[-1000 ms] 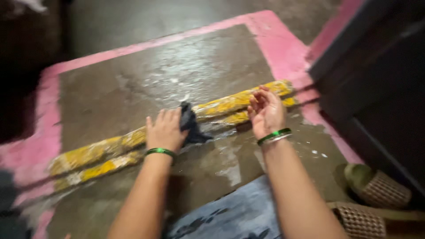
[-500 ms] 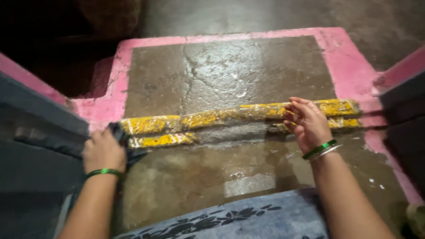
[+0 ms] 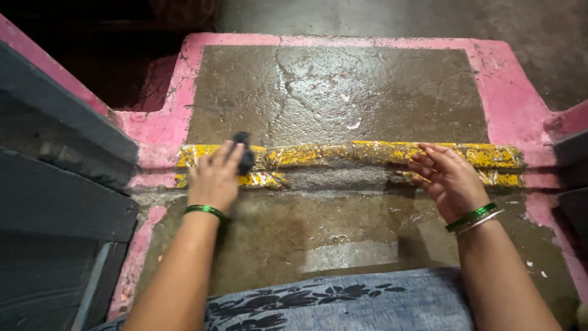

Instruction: The person cleans a door threshold by wiping it with a black cloth, rinsing the cloth in a red bucket of water, and then continuing to wipe the threshold area and edges.

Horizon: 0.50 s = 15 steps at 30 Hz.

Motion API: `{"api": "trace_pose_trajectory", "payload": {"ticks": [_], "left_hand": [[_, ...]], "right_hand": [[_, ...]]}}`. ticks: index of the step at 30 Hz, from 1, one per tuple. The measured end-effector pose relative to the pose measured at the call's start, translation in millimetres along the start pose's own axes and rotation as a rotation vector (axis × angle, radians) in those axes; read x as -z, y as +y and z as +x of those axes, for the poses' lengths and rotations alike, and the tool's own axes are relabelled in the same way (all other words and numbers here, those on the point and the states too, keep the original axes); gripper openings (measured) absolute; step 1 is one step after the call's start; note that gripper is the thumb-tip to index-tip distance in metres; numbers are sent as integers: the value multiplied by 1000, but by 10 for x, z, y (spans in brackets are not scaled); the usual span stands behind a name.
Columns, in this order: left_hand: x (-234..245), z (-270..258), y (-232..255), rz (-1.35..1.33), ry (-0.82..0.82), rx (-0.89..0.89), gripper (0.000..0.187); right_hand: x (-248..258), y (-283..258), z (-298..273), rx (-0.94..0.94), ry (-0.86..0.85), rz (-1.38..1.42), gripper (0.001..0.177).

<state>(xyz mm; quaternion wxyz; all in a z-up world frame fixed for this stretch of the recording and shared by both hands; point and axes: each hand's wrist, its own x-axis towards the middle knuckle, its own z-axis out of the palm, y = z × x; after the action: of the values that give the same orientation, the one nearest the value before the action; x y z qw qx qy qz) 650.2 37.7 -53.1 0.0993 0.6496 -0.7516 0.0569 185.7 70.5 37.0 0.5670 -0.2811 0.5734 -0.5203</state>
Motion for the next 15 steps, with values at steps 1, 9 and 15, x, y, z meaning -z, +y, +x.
{"api": "trace_pose_trajectory", "payload": {"ticks": [1, 9, 15], "left_hand": [[5, -15, -88, 44, -36, 64, 66], [108, -91, -769, 322, -39, 552, 55], [29, 22, -880, 152, -479, 779, 60]], "right_hand": [[-4, 5, 4, -11, -1, -8, 26], [-19, 6, -5, -39, -44, 10, 27], [-30, 26, 21, -63, -19, 40, 22]]}}
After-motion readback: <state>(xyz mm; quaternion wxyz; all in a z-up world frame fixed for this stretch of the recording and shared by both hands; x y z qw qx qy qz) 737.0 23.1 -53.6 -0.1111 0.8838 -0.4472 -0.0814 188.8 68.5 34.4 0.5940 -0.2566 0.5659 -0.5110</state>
